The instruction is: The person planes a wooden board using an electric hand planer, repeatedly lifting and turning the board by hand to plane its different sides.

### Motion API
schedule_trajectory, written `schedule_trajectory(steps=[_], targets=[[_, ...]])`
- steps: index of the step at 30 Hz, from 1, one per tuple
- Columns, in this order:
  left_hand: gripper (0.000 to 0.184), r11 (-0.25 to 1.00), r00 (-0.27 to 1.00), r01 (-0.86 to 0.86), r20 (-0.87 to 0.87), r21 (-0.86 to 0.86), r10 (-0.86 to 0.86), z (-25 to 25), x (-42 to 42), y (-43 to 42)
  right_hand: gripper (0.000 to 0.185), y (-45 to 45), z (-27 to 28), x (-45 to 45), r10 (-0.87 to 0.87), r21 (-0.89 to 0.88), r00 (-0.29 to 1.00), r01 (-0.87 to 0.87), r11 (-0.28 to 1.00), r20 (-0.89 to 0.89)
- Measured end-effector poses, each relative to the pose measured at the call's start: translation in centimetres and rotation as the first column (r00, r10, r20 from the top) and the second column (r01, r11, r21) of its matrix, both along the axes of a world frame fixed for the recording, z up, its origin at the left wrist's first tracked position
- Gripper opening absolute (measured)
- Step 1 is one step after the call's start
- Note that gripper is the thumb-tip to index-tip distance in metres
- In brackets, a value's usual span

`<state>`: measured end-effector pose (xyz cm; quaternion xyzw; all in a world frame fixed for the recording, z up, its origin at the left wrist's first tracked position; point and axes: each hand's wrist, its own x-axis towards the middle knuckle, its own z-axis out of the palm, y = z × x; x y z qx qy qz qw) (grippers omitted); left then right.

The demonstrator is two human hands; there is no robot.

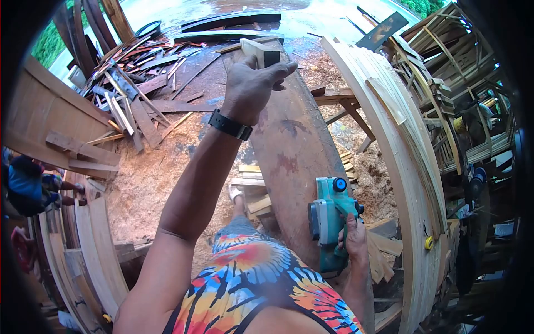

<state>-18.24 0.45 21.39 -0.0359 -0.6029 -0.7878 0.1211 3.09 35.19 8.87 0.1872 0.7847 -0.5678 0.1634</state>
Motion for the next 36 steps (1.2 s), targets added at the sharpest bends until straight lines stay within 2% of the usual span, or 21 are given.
schedule_trajectory(steps=[7,10,13,15,16,17,18,21,24,27,30,33,36], targets=[[0.026,0.999,1.0,-0.018,0.0,-0.035,0.018,0.1,0.1,0.1,0.068,0.1,-0.1,0.0,0.009,-0.001,1.0,-0.009,1.0,-0.006],[0.039,0.999,1.0,-0.017,0.005,-0.041,0.017,-0.1,0.2,0.1,0.069,0.0,0.0,0.0,0.005,-0.004,1.0,-0.005,1.0,-0.004],[0.046,0.983,0.993,0.097,0.084,-0.156,-0.085,-2.4,1.6,0.4,0.068,0.0,-0.1,0.1,-0.008,-0.013,1.0,0.008,1.0,0.01],[0.067,0.978,0.99,0.14,0.015,-0.152,-0.14,-6.5,3.6,1.8,0.068,0.1,-0.3,0.3,-0.032,-0.034,0.999,0.033,0.999,0.026],[0.085,0.955,0.996,0.023,-0.079,-0.294,-0.048,-10.2,4.3,2.6,0.068,-0.1,-0.4,0.1,-0.044,-0.048,0.999,0.045,0.998,0.03],[0.105,0.797,0.994,-0.092,-0.002,-0.597,0.113,-12.3,6.0,3.2,0.067,-0.2,-0.4,0.2,-0.054,-0.063,0.998,0.056,0.996,0.034],[0.117,0.821,0.967,0.126,0.255,-0.557,0.024,-13.8,7.1,3.6,0.067,-0.3,-0.4,0.3,-0.064,-0.075,0.997,0.067,0.995,0.041],[0.114,0.721,0.984,0.045,0.153,-0.691,0.086,-21.1,8.3,4.5,0.062,-0.6,0.0,0.2,-0.102,-0.147,0.994,0.107,0.983,0.043],[0.113,0.674,0.973,0.048,0.187,-0.737,0.135,-24.8,8.8,5.2,0.061,-1.4,0.9,0.1,-0.134,-0.186,0.989,0.142,0.972,0.057],[0.114,0.687,0.97,0.058,0.203,-0.725,0.132,-28.3,8.8,5.4,0.062,-1.9,1.4,-0.1,-0.134,-0.202,0.99,0.141,0.969,0.048],[0.114,0.657,0.991,-0.032,0.062,-0.753,0.118,-30.0,8.9,5.4,0.064,-3.1,2.0,-0.6,-0.105,-0.218,0.994,0.101,0.971,-0.006],[0.112,0.715,0.981,0.077,0.18,-0.695,0.069,-29.2,9.3,5.0,0.068,-4.9,3.4,-1.6,-0.078,-0.262,0.996,0.062,0.963,-0.051],[0.106,0.726,0.984,0.07,0.168,-0.684,0.064,-28.4,10.6,3.9,0.071,-7.4,4.7,-4.0,-0.056,-0.324,0.996,0.031,0.946,-0.069]])
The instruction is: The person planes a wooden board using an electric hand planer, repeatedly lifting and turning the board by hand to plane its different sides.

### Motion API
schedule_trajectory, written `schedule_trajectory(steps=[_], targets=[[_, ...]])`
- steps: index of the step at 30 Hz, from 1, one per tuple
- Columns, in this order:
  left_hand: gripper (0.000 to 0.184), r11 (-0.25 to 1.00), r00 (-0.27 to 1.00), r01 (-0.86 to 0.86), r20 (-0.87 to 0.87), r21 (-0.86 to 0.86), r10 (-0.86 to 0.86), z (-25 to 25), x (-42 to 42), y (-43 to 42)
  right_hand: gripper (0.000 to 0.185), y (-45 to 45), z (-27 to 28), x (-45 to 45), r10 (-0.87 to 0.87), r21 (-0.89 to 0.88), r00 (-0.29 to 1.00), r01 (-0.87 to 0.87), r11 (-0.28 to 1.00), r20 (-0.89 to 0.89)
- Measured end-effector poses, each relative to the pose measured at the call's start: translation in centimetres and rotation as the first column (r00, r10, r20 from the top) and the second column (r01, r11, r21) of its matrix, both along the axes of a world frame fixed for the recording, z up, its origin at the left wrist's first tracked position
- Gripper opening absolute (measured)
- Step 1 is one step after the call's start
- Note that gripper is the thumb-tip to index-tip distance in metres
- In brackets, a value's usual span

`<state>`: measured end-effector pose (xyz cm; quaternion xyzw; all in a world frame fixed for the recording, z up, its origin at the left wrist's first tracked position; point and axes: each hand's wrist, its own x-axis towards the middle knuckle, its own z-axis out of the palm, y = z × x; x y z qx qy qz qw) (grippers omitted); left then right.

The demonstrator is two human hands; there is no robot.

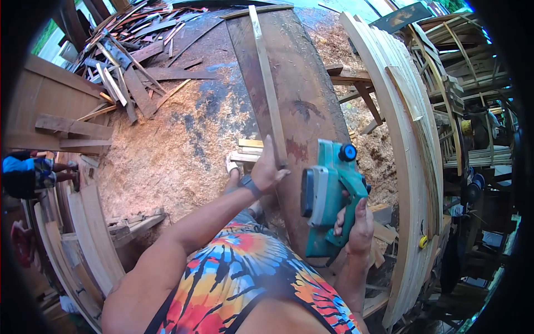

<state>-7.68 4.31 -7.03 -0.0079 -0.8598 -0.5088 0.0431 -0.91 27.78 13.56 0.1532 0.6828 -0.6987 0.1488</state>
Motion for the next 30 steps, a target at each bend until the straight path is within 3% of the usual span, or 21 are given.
schedule_trajectory(steps=[3,5,6,7,8,10,12,15,20,23,24,30], targets=[[0.089,0.996,0.965,-0.003,0.261,0.094,-0.022,3.2,2.8,-1.9,0.067,-3.3,0.5,-3.0,0.041,-0.06,0.999,-0.043,0.997,-0.023],[0.069,0.982,0.935,0.184,0.315,-0.044,-0.161,4.0,5.0,-3.6,0.063,-5.7,0.6,-5.1,0.088,-0.04,0.995,-0.09,0.995,-0.044],[0.064,0.927,0.834,0.255,0.422,0.274,-0.355,4.6,5.3,-3.9,0.062,-7.1,0.5,-6.3,0.104,-0.033,0.994,-0.105,0.994,-0.041],[0.06,0.781,0.698,0.252,0.451,0.571,-0.555,4.9,5.7,-4.3,0.061,-8.5,0.4,-7.4,0.117,-0.027,0.992,-0.118,0.993,-0.036],[0.058,0.703,0.607,0.408,0.403,0.582,-0.685,3.7,6.4,-4.8,0.061,-9.8,0.2,-8.6,0.133,-0.02,0.99,-0.134,0.991,-0.037],[0.054,0.56,0.454,0.561,0.34,0.609,-0.824,1.1,7.0,-5.4,0.058,-11.9,-1.1,-10.8,0.182,-0.01,0.982,-0.182,0.983,-0.051],[0.051,0.474,0.365,0.579,0.309,0.664,-0.878,0.4,6.7,-5.9,0.058,-14.0,-1.7,-13.1,0.213,0.029,0.976,-0.211,0.977,-0.055],[0.048,0.506,0.197,0.634,0.511,0.584,-0.837,1.8,3.0,-8.5,0.058,-16.1,-3.0,-16.5,0.234,0.047,0.969,-0.23,0.972,-0.079],[0.037,0.576,0.302,0.571,0.503,0.585,-0.81,-4.4,2.3,-12.6,0.061,-18.5,-4.0,-20.6,0.227,0.069,0.97,-0.222,0.973,-0.083],[0.036,0.592,0.313,0.537,0.511,0.601,-0.801,-5.0,0.8,-14.7,0.061,-19.5,-3.7,-22.5,0.224,0.069,0.972,-0.22,0.973,-0.066],[0.048,0.593,0.236,0.484,0.557,0.643,-0.796,-4.3,-0.6,-15.3,0.061,-19.8,-3.6,-23.1,0.218,0.053,0.974,-0.215,0.975,-0.057],[0.046,0.617,0.241,0.359,0.569,0.701,-0.786,-3.0,-5.4,-16.9,0.06,-22.3,-3.6,-28.5,0.205,0.054,0.978,-0.202,0.978,-0.051]])
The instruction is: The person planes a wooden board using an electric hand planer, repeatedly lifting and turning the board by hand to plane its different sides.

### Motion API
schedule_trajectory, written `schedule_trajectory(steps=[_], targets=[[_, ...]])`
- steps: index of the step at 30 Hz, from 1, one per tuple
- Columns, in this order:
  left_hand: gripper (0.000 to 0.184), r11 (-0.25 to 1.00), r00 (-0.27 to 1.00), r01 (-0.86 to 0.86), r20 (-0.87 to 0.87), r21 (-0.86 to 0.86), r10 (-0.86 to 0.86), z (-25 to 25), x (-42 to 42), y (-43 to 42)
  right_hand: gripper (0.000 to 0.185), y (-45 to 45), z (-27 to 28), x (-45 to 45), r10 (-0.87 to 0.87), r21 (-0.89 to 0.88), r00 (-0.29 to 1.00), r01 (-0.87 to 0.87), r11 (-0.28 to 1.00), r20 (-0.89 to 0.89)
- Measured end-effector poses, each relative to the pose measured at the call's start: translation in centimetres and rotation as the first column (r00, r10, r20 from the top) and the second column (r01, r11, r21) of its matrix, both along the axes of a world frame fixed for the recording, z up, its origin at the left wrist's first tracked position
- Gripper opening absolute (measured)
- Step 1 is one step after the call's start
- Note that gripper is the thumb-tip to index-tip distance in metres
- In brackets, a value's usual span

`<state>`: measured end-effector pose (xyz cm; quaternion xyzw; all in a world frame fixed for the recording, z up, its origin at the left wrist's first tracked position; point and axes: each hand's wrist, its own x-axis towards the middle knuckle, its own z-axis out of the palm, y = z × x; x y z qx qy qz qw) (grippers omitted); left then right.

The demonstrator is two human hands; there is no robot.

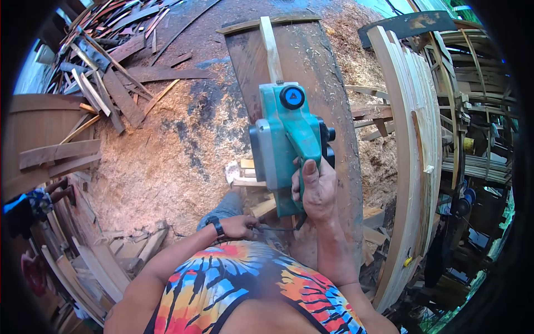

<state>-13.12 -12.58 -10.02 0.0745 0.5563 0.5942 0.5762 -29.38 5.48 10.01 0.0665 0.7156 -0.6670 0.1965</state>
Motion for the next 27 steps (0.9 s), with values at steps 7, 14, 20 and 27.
schedule_trajectory(steps=[7,14,20,27], targets=[[0.038,0.981,0.961,-0.168,0.24,0.099,0.141,-0.9,-5.5,-2.0,0.064,-4.4,0.3,-10.4,0.055,0.077,0.994,-0.048,0.996,-0.091],[0.039,0.82,0.814,-0.572,0.149,0.033,0.562,2.3,-8.6,-3.9,0.061,-10.1,0.2,-23.2,0.094,0.099,0.967,-0.073,0.992,-0.235],[0.046,0.806,0.811,-0.58,0.008,-0.119,0.585,-3.1,-4.8,-3.9,0.058,-8.2,1.2,-21.9,0.076,-0.022,0.981,-0.082,0.996,-0.176],[0.039,0.841,0.885,-0.314,-0.456,-0.44,0.091,1.0,0.4,0.2,0.064,6.0,1.9,-0.4,-0.014,-0.066,0.997,0.009,0.998,-0.074]])
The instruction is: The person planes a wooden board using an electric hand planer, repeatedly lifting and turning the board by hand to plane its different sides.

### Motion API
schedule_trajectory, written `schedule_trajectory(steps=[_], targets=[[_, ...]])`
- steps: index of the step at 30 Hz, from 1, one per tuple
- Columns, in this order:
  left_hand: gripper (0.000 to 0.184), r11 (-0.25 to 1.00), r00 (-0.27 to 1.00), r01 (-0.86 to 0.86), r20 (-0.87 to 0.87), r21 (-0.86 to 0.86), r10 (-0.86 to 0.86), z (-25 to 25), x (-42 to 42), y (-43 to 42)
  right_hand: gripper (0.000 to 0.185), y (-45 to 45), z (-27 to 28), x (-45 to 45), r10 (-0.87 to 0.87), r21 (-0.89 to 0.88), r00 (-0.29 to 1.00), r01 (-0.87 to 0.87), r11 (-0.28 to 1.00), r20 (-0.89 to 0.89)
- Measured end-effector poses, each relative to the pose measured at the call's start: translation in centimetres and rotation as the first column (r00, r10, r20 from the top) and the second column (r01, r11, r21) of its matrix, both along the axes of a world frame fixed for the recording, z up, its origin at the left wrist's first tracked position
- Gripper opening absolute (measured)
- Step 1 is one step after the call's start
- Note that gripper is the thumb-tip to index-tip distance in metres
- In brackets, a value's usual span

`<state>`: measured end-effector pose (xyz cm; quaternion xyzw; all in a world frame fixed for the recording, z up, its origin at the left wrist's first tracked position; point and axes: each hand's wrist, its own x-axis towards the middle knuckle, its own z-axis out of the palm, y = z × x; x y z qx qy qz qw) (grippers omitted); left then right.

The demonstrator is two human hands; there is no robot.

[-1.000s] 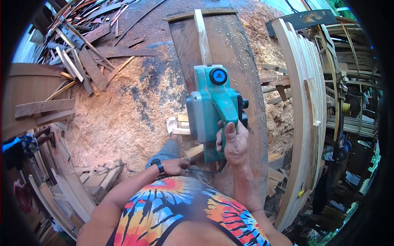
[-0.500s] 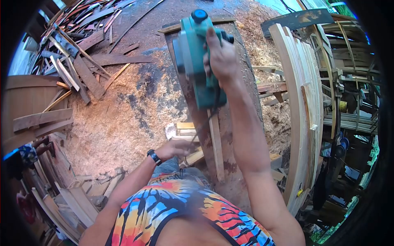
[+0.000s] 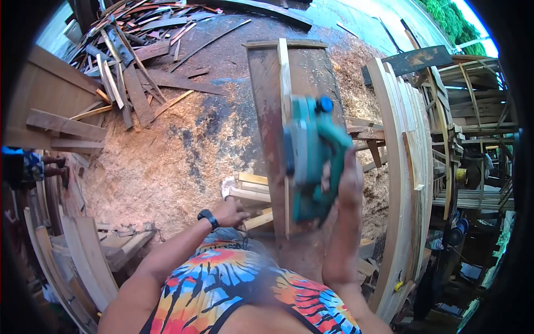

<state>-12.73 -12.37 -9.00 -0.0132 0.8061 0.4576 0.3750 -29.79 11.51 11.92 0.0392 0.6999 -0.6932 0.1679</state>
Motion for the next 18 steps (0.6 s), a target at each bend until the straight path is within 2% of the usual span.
schedule_trajectory(steps=[1,2,4,6,7,9,13,16,17,18], targets=[[0.041,0.996,0.999,-0.039,0.012,0.08,0.039,-0.8,0.6,1.2,0.065,2.1,0.4,3.5,-0.033,0.024,0.999,0.032,0.999,0.032],[0.045,0.991,0.996,-0.075,0.048,0.113,0.07,1.9,0.2,2.5,0.065,4.3,0.6,6.8,-0.064,0.038,0.997,0.062,0.997,0.052],[0.049,0.978,0.99,-0.111,-0.07,0.179,0.126,5.2,-0.1,5.4,0.068,8.7,0.4,12.7,-0.119,0.096,0.99,0.112,0.989,0.078],[0.053,0.968,0.972,-0.173,-0.13,0.181,0.198,1.8,0.4,9.2,0.068,12.8,-0.1,17.8,-0.157,0.148,0.982,0.141,0.979,0.104],[0.062,0.981,0.974,-0.153,-0.15,0.117,0.17,4.3,0.0,10.3,0.068,14.7,-0.3,20.1,-0.172,0.156,0.977,0.152,0.976,0.123],[0.07,0.988,0.977,-0.146,-0.161,-0.053,0.136,6.8,0.1,12.8,0.067,16.7,-0.3,24.4,-0.22,0.194,0.966,0.192,0.962,0.135],[0.075,0.948,0.965,-0.128,-0.257,-0.291,0.051,6.7,0.0,15.3,0.064,19.9,-0.4,31.1,-0.302,0.279,0.944,0.257,0.925,0.131],[0.071,0.957,0.911,-0.17,-0.408,-0.235,0.061,7.1,0.2,15.3,0.066,22.2,-1.3,34.5,-0.32,0.294,0.937,0.269,0.917,0.139],[0.06,0.967,0.853,-0.244,-0.491,-0.075,0.177,7.3,0.7,15.1,0.068,22.5,-1.3,35.3,-0.323,0.32,0.937,0.269,0.908,0.129],[0.055,0.946,0.839,-0.325,-0.458,0.015,0.295,9.1,1.5,14.9,0.07,22.5,-1.2,35.9,-0.327,0.345,0.937,0.268,0.899,0.124]])
